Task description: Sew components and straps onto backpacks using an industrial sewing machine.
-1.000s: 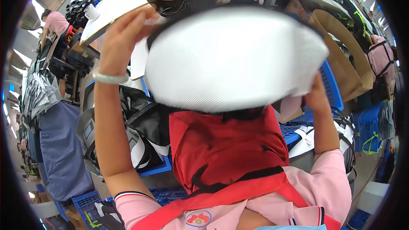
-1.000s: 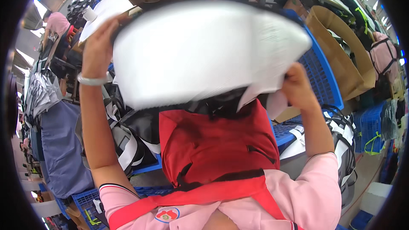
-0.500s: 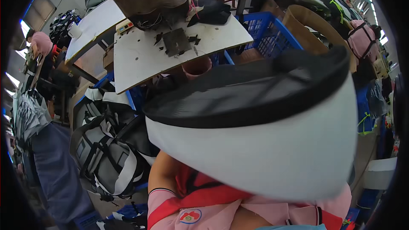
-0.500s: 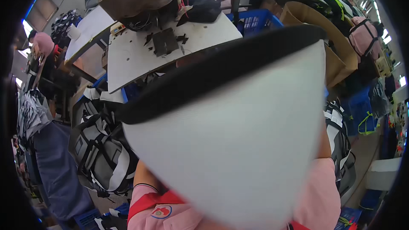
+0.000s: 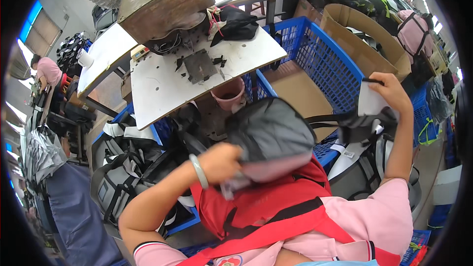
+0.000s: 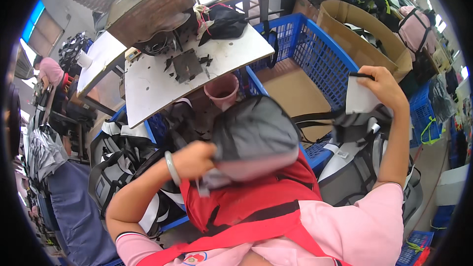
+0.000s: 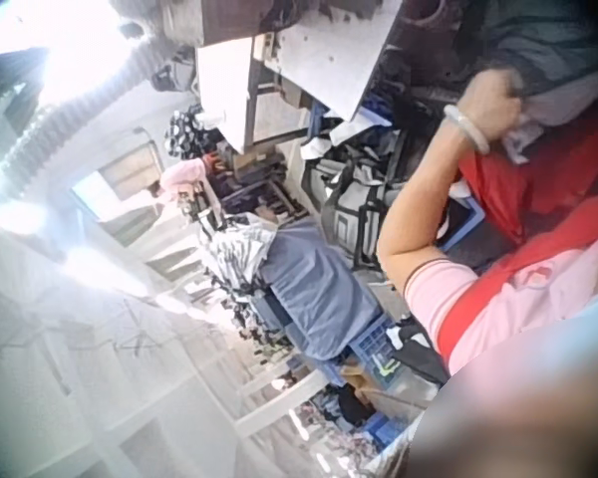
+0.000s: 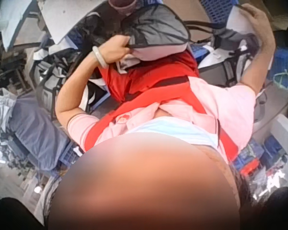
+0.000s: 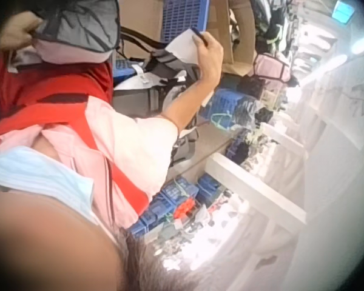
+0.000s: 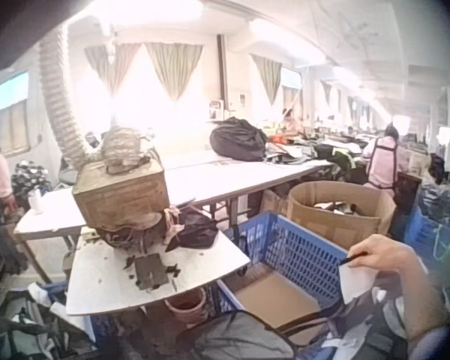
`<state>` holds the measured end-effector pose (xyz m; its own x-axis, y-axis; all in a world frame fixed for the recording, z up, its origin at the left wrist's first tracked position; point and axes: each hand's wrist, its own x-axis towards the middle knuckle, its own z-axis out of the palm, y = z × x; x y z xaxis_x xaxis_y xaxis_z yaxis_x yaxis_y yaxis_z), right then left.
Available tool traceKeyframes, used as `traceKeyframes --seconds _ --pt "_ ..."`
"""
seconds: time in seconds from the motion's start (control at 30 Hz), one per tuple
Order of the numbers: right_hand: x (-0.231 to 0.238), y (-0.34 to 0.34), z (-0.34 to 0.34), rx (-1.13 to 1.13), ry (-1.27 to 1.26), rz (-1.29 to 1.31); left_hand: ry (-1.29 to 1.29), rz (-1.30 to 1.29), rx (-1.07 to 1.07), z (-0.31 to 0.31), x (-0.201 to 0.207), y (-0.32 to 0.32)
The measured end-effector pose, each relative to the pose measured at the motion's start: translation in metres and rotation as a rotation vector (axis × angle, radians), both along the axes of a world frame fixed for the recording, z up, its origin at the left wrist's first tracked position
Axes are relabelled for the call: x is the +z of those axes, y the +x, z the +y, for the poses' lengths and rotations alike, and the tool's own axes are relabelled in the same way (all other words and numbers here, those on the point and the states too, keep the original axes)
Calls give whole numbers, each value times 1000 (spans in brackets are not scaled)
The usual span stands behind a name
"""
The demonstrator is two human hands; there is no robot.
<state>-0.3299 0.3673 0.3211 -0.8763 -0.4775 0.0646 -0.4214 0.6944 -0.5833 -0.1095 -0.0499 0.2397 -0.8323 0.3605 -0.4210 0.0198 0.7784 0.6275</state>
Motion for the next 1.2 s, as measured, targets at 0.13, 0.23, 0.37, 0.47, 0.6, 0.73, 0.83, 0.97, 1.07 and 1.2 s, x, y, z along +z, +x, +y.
traceKeyframes --seconds 0.13,0.23,0.37,0.47,0.6,0.73,0.83,0.97,1.07,1.2 --pt "56 47 -46 307 268 28 385 -78 -410 42 55 30" --pt "63 54 -78 508 279 -16 416 -164 -188 31 66 22" --pt "59 31 -94 475 308 -66 364 -56 414 -23 39 -6" --pt "66 15 -96 381 267 -93 264 -170 712 -69 11 -26" --pt "66 15 -128 695 281 -10 102 -196 586 -68 -13 -34" --pt "5 35 -210 1094 143 303 183 -168 322 -39 -4 -46" --pt "-30 35 -259 1284 70 444 270 -171 344 -41 20 -53" --pt "-37 15 -290 1181 41 201 244 -116 348 -58 41 -46" --pt "-39 12 -305 1221 -211 489 204 68 232 -64 44 -44" --pt "-42 12 -317 1365 -64 324 137 -42 175 -80 44 -55"
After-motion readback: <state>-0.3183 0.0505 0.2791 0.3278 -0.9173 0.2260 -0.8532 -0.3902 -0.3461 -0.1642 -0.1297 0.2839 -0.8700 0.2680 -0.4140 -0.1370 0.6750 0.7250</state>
